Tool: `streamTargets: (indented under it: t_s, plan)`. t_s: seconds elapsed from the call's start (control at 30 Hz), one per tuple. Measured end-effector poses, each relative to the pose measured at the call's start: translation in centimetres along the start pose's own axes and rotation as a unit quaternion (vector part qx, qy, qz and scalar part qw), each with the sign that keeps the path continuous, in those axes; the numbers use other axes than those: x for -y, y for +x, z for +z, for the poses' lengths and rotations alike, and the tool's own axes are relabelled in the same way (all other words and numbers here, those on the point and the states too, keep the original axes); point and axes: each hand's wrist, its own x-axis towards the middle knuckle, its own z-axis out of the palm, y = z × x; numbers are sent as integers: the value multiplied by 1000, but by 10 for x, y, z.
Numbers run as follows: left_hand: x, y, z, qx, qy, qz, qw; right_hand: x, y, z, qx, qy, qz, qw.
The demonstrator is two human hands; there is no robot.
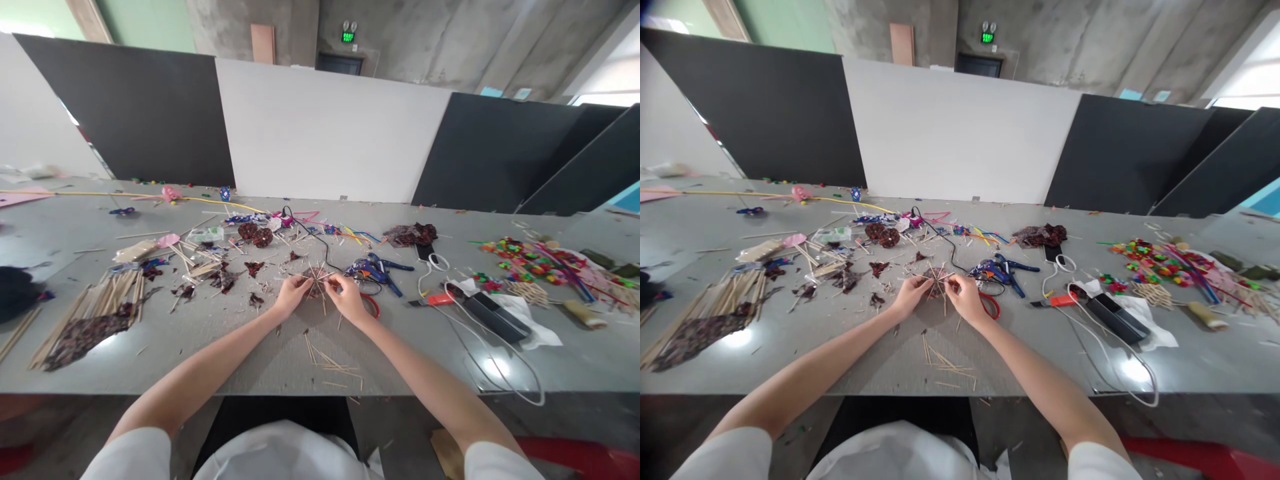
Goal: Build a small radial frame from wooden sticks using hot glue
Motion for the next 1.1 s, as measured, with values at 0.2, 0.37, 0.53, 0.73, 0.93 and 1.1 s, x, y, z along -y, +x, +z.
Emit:
streamTargets:
  t_s: [0.2, 0.37, 0.53, 0.73, 0.93, 1.1]
  plan:
    - [-4, -2, 1, -12, 6, -5, 1000, -2, -1, 1, 1, -11, 2, 1000]
    - [-8, -2, 1, -11, 3, -10, 1000, -3, 0, 2, 9, -21, -3, 1000]
    - [-4, -1, 1, -19, -17, -16, 1000, -2, -1, 0, 0, -26, -5, 1000]
    - [-5, 5, -2, -99, -127, -28, 987, -3, -2, -7, -67, -78, 7, 995]
    - [-8, 8, -7, -142, -205, -39, 968, -4, -5, -4, 11, -171, 2, 985]
    - [-11, 3, -3, -113, -181, -38, 976, -2, -10, 2, 60, -219, -20, 974]
